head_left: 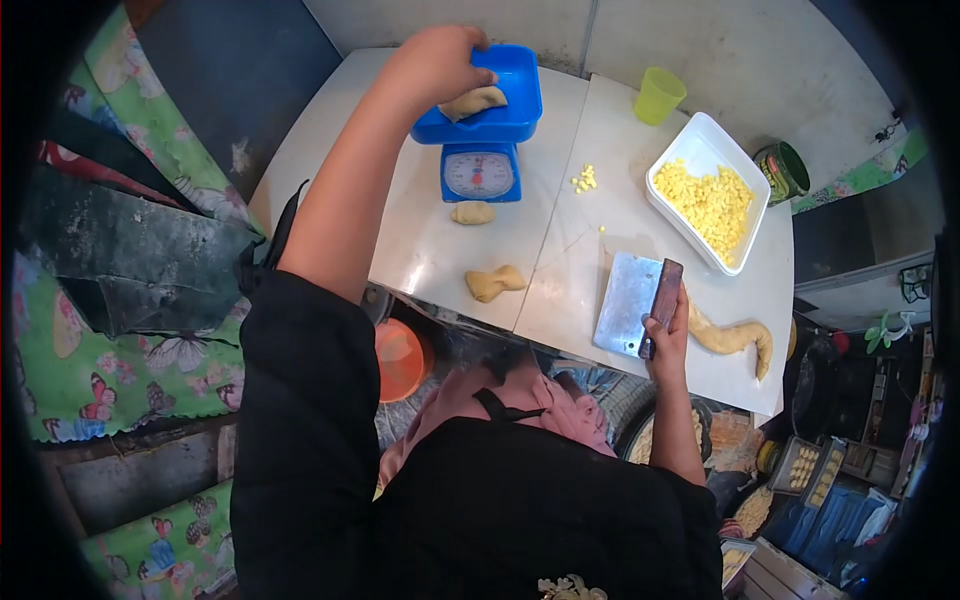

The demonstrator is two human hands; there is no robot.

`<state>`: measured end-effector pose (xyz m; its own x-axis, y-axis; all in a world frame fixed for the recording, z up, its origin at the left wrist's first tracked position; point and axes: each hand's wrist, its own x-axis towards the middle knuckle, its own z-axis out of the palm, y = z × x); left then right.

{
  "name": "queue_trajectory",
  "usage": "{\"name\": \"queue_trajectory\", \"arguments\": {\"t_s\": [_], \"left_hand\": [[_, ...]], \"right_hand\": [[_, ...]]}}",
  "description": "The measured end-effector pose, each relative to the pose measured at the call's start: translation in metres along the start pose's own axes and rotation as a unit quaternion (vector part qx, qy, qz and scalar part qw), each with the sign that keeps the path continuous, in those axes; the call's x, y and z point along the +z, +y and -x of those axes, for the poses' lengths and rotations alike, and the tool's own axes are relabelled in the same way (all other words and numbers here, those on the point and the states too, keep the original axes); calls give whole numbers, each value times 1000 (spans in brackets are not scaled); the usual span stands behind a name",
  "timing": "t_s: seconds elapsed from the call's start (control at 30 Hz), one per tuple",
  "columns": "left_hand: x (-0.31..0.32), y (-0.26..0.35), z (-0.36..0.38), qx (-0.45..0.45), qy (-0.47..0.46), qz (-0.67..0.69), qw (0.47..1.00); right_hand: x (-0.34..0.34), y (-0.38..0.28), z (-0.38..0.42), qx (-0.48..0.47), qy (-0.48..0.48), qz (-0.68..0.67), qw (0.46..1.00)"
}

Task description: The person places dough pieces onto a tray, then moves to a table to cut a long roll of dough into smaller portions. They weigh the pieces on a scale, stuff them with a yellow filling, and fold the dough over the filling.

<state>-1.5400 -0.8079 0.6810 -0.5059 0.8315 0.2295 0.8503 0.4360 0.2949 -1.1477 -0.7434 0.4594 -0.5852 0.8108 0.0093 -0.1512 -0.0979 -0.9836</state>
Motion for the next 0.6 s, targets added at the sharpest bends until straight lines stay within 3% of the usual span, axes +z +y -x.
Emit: {"name": "queue_trajectory", "arguments": {"t_s": [0.17, 0.23, 0.33, 0.4, 0.43, 0.53, 0.57, 0.6], "left_hand": [[17, -2, -8, -10, -92, -60, 994], [23, -5, -11, 14, -109, -68, 992], [20, -7, -17, 39, -148, -112, 982], [12, -2, -13, -21, -104, -28, 994], [7, -2, -8, 0, -31, 12, 999], [-5, 16, 18, 56, 144, 203, 967], [0, 27, 32, 88, 124, 247, 957], [10, 40, 47, 119, 100, 291, 944]], "right_hand": [[-2, 5, -1, -1, 29, -17, 999], [-4, -2, 2, 22, 25, -102, 994], [-8, -17, 5, 64, -35, 16, 997], [2, -41, 12, 162, -83, 81, 980], [9, -54, 15, 193, -71, 87, 975], [-3, -71, 21, 63, 23, 156, 985], [-8, -83, 21, 17, 61, 144, 988], [-21, -86, 20, -17, 80, 229, 970]]}}
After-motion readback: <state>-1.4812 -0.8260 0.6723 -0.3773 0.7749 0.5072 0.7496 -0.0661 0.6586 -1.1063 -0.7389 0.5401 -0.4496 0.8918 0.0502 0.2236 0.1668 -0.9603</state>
